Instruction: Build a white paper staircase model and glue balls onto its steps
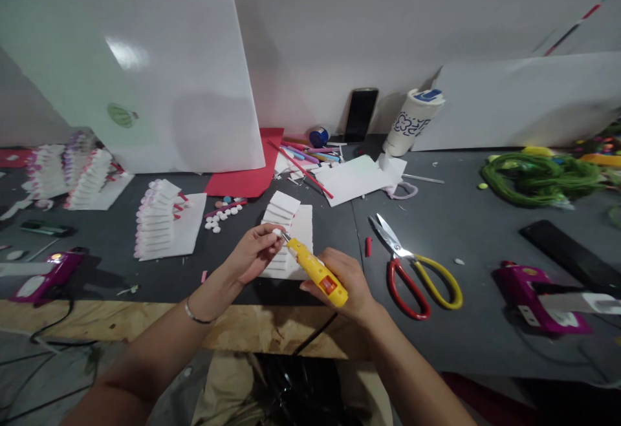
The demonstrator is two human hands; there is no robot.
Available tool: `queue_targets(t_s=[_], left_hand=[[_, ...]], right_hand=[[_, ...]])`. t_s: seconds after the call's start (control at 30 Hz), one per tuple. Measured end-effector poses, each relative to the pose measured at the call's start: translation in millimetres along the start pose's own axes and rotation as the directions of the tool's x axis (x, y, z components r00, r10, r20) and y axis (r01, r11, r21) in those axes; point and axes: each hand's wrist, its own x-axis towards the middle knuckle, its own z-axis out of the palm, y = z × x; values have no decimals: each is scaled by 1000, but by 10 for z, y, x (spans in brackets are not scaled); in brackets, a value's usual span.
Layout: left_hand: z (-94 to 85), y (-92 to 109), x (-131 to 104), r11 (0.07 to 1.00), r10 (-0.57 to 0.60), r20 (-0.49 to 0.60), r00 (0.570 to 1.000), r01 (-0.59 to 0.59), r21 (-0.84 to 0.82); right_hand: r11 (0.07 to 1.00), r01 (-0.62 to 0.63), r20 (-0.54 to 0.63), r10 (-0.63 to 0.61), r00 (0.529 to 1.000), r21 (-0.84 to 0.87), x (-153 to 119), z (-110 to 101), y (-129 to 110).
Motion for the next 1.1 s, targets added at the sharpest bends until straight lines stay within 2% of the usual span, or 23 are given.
queue_targets(t_s=[0.27,0.63,1.1], left_hand=[[-22,1,13,999,-16,-12,1000,15,-44],[-32,-37,27,999,-29,-14,999,29,-21],[-35,-21,20,999,-37,14,999,37,-38]], right_hand=[[1000,-13,23,13,1000,-3,-10,4,7],[999,30,17,-30,999,-11,30,-16,-27],[1000,-4,22,4,1000,2,0,-10,-6]])
